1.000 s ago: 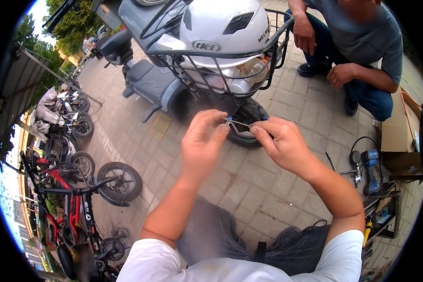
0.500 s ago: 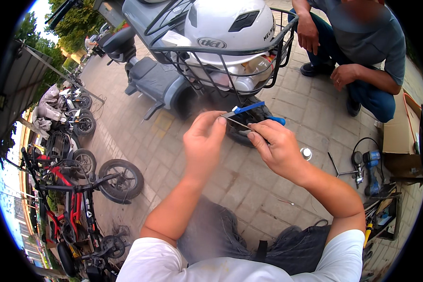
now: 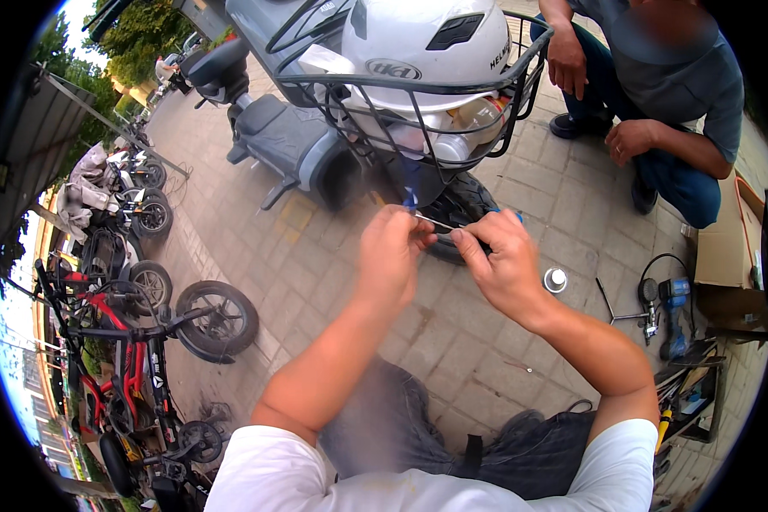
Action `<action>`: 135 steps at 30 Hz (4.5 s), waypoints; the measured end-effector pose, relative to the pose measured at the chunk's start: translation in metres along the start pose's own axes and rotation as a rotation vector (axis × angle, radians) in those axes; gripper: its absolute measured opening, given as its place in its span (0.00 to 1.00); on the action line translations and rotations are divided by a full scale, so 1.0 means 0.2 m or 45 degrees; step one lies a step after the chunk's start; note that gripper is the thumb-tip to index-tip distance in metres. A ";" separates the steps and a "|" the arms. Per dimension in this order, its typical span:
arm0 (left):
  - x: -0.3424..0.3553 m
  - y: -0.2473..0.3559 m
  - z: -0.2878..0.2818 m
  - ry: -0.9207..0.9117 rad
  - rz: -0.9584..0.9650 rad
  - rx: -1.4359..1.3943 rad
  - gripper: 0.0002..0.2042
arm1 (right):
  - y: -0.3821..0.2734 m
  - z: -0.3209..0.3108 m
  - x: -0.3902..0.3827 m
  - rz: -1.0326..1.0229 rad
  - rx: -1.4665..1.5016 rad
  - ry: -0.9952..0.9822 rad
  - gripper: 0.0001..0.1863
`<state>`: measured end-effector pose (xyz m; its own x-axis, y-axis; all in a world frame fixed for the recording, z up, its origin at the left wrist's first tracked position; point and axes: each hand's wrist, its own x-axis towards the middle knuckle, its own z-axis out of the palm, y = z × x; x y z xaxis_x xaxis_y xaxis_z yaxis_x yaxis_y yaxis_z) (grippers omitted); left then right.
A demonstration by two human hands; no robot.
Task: The person selects tools from a workbench and then squats to work on the front tire of a scooter. They use a T-handle wrench to loosen a bolt on the tire and then use a screwdriver to manipulate a small component near the valve stem.
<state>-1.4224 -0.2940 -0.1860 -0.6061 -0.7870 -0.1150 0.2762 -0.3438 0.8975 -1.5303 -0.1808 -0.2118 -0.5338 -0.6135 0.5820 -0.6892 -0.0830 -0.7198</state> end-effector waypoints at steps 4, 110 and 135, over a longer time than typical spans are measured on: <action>-0.02 0.00 0.02 -0.092 -0.040 -0.190 0.03 | 0.02 -0.01 0.03 0.056 0.079 -0.079 0.09; -0.16 0.01 0.07 -1.066 0.405 0.294 0.12 | 0.05 -0.22 0.04 0.109 -0.001 -0.105 0.22; 0.05 0.09 -0.09 -0.179 0.121 -0.086 0.07 | 0.10 -0.21 0.05 -0.539 -0.016 -0.230 0.22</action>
<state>-1.4109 -0.3176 -0.1785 -0.6717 -0.7401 0.0341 0.3839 -0.3083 0.8704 -1.5704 -0.1564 -0.2040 -0.1112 -0.6546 0.7477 -0.8348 -0.3466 -0.4277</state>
